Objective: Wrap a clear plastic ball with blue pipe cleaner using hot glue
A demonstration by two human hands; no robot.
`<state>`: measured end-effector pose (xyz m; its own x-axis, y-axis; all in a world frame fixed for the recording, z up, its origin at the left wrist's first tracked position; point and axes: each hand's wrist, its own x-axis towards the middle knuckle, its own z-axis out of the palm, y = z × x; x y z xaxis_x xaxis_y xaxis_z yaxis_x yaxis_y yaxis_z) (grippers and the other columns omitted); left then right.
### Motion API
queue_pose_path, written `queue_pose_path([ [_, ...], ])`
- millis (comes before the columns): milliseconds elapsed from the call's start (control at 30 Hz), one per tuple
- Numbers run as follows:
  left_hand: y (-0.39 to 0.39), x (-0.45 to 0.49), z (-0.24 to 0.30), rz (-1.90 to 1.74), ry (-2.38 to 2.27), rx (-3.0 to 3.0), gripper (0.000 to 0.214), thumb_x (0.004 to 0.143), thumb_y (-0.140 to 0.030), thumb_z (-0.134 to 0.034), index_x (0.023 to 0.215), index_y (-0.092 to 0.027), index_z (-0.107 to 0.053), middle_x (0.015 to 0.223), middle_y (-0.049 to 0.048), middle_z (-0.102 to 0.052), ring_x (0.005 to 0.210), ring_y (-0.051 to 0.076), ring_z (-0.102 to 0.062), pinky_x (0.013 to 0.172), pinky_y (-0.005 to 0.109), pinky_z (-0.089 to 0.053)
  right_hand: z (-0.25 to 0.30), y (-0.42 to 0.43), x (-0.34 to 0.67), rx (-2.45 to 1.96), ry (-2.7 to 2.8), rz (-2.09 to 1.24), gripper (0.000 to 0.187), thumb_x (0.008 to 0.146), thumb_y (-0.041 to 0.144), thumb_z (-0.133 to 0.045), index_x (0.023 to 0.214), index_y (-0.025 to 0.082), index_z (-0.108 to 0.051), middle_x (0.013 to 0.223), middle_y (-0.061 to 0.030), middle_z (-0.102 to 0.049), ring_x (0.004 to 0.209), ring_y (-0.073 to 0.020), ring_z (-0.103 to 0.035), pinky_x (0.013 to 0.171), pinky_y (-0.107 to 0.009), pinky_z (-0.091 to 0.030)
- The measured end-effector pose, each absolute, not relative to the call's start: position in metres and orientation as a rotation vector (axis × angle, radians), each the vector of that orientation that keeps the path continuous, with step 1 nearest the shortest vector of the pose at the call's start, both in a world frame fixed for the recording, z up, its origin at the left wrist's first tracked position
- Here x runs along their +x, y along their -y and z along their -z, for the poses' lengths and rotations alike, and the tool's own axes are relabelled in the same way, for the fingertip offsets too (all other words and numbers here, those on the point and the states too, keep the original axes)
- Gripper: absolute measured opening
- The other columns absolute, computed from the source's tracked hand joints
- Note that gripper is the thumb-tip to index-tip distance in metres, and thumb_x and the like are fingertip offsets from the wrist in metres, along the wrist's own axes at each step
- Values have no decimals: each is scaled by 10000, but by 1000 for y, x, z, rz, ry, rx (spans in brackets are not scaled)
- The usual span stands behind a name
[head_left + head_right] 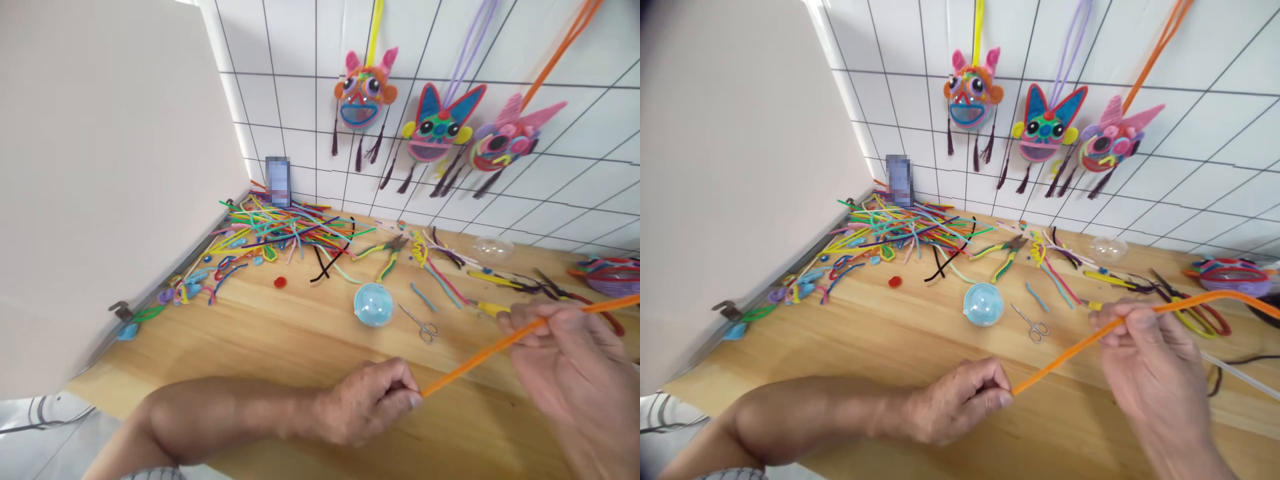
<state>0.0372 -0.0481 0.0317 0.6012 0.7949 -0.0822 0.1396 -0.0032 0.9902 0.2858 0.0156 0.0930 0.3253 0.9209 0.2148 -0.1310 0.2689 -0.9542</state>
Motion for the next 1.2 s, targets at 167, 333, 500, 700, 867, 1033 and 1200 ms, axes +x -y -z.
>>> queue_pose_path([
  [167,50,30,-31,-700,-775,1523,223,1029,-385,-518,898,-205,-505,747,-53,-441,679,106,-386,629,224,-335,-95,-19,281,-1114,942,-729,397,629,568,-999,722,282,-740,768,-5,-646,636,-159,-541,517,-311,-421],
  [333,44,32,-19,-743,-844,1572,247,1039,-388,-486,876,-204,-508,725,-59,-412,665,112,-360,629,233,-337,-93,-33,289,-1117,1045,-694,432,773,601,-895,753,240,-658,692,29,-581,560,-108,-485,481,-252,-386],
  [500,39,32,-17,-836,-888,1600,206,1034,-348,-516,897,-197,-549,696,-73,-406,625,99,-353,594,217,-327,-74,-25,278,-1070,1301,-976,487,886,728,-732,970,250,-709,725,21,-592,609,-142,-531,552,-290,-447],
  [700,29,30,-10,-897,-915,1663,172,1022,-306,-548,891,-194,-565,631,-100,-353,564,82,-303,555,202,-296,-55,-4,248,-1093,1549,-1310,483,907,692,-749,911,209,-738,738,10,-632,630,-121,-551,627,-280,-453],
  [867,26,28,-8,-877,-854,1773,157,1023,-250,-534,879,-198,-564,628,-97,-383,553,77,-322,543,190,-295,-48,-6,248,-1064,1481,-1295,566,921,748,-687,783,205,-763,647,8,-616,599,-130,-552,618,-290,-437],
  [1033,23,26,-10,-853,-855,1809,164,1025,-257,-537,888,-191,-598,643,-84,-439,560,78,-374,547,182,-327,-44,-13,255,-1036,1388,-1223,540,934,713,-694,740,214,-761,609,17,-600,558,-123,-508,598,-293,-419],
  [1200,21,26,-10,-813,-913,1829,191,1020,-285,-536,875,-184,-608,651,-68,-474,571,84,-406,558,191,-348,-45,-18,260,-1114,1329,-1075,529,956,695,-666,724,223,-724,584,26,-557,537,-125,-485,571,-290,-420],
])
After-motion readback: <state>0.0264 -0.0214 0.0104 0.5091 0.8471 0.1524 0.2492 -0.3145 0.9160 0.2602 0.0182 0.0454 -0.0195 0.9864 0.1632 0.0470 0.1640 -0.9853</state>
